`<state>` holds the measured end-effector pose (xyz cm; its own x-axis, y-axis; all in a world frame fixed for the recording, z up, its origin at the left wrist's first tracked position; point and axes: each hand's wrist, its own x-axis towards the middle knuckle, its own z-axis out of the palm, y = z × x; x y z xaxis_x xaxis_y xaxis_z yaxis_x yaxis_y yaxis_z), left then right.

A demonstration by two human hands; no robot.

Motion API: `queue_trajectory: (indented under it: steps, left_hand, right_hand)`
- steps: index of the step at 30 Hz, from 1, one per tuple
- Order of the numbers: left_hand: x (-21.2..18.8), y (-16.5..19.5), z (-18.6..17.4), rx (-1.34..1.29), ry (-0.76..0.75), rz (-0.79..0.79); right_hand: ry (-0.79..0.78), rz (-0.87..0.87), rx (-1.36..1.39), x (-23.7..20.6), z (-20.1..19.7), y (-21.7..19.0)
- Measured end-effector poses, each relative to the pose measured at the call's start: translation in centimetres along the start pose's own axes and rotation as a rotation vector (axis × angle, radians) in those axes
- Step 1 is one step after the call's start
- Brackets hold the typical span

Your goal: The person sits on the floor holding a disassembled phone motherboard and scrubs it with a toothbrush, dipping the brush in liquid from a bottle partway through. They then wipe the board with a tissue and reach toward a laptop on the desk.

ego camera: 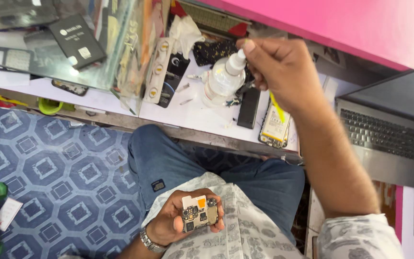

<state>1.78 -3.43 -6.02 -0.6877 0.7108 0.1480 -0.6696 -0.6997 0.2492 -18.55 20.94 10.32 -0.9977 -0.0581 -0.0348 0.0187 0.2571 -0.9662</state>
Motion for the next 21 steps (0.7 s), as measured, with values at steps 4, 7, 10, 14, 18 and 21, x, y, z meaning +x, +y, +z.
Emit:
queue_trajectory:
  steps: [4,7,10,14,18,21]
  left_hand:
    - [0.5,0.3,-0.6,0.024,-0.013,-0.003]
    - [0.6,0.4,-0.8,0.025,-0.035,-0.004]
    - [0.8,0.5,-1.0,0.023,-0.040,0.013]
    - [1.4,0.3,-1.2,0.010,-0.021,0.011]
    - [1.9,0.2,-1.0,0.025,-0.055,-0.012]
    - [2.0,0.2,-0.6,0.038,-0.082,-0.017]
  right_hand:
    - [0.032,0.038,0.232,-0.5,1.0,0.7]
    - [0.061,0.020,0.242,-0.6,1.3,0.8]
    - [0.105,-0.011,0.194,-0.6,1.5,0.8]
    - [0.165,-0.051,0.167,-0.5,2.3,0.8]
    - [0.209,-0.068,0.136,-0.3,2.8,0.8]
    - [0.189,-0.076,0.125,-0.4,2.5,0.8]
